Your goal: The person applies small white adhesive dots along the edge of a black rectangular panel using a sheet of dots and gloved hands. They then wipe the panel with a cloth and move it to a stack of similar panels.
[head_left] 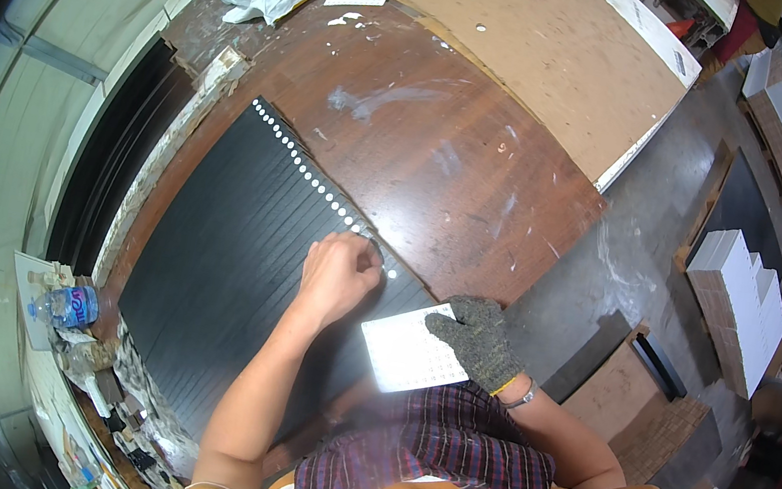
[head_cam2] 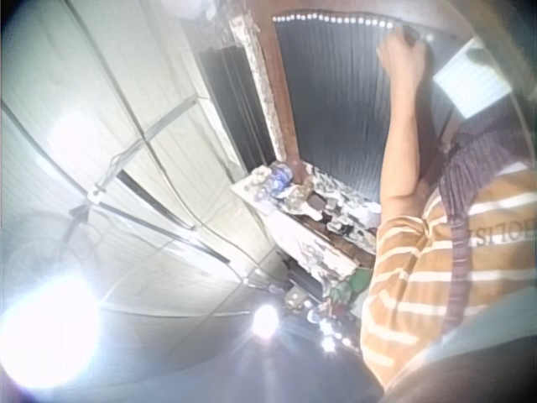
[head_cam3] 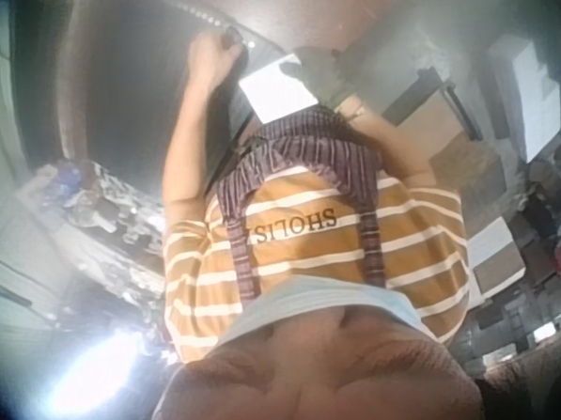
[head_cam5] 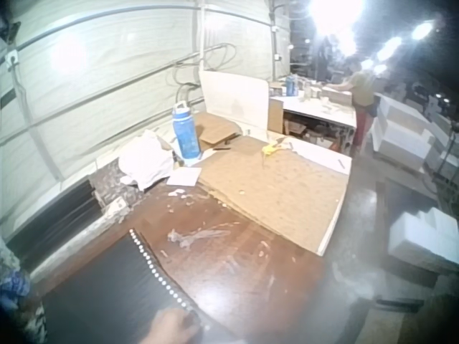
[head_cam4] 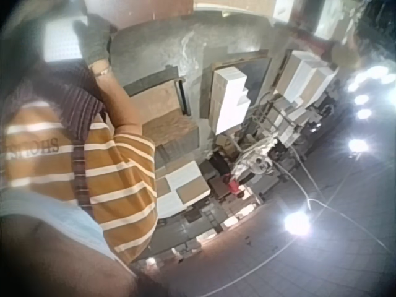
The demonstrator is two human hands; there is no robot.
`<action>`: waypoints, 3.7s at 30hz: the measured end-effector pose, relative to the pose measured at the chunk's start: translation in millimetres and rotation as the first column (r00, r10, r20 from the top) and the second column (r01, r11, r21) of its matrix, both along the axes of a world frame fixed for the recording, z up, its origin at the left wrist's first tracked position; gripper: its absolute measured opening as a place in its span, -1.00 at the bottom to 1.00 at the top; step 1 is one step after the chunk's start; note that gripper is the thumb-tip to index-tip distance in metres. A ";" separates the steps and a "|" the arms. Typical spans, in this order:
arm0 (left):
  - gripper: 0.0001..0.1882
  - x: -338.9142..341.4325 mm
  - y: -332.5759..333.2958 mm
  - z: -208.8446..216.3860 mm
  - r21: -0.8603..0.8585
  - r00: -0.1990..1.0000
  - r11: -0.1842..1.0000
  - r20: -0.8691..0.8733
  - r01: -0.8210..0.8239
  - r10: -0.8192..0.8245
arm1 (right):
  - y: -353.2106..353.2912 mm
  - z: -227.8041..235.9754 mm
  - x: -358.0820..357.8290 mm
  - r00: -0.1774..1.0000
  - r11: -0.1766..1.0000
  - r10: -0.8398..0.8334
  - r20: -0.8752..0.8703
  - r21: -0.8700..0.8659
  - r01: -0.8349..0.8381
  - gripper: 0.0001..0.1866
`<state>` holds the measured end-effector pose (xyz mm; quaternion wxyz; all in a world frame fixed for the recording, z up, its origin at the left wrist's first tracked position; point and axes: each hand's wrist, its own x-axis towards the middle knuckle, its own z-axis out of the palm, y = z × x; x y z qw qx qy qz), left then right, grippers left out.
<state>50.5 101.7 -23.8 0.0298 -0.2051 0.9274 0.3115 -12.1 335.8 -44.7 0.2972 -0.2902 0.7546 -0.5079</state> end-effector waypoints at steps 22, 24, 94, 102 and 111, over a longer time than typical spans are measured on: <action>-0.86 -13.0 -3.0 14.4 -0.026 0.967 0.969 0.080 0.246 -0.243 | 3.8 -6.5 -1.0 1.000 1.000 -0.007 -0.014 -0.018 0.007 -0.70; -0.86 -13.4 -3.1 14.4 -0.023 0.969 0.971 0.073 0.237 -0.235 | 3.5 -8.3 -1.1 0.996 0.999 0.009 -0.086 -0.051 -0.013 -0.71; -0.89 35.2 30.2 17.9 0.290 0.998 0.957 -0.059 0.006 0.012 | 17.3 -7.6 26.1 0.958 0.999 0.013 -0.287 -0.047 -0.027 -0.83; -0.86 11.1 20.0 10.2 0.075 0.994 0.992 0.045 0.101 -0.104 | 24.7 -13.4 22.9 0.993 0.997 -0.058 -0.103 -0.054 0.052 -0.80; -0.83 -4.3 22.3 13.9 -0.070 0.981 0.987 0.145 0.141 -0.130 | 21.6 -16.8 25.3 0.983 0.982 -0.131 -0.131 -0.151 0.111 -0.70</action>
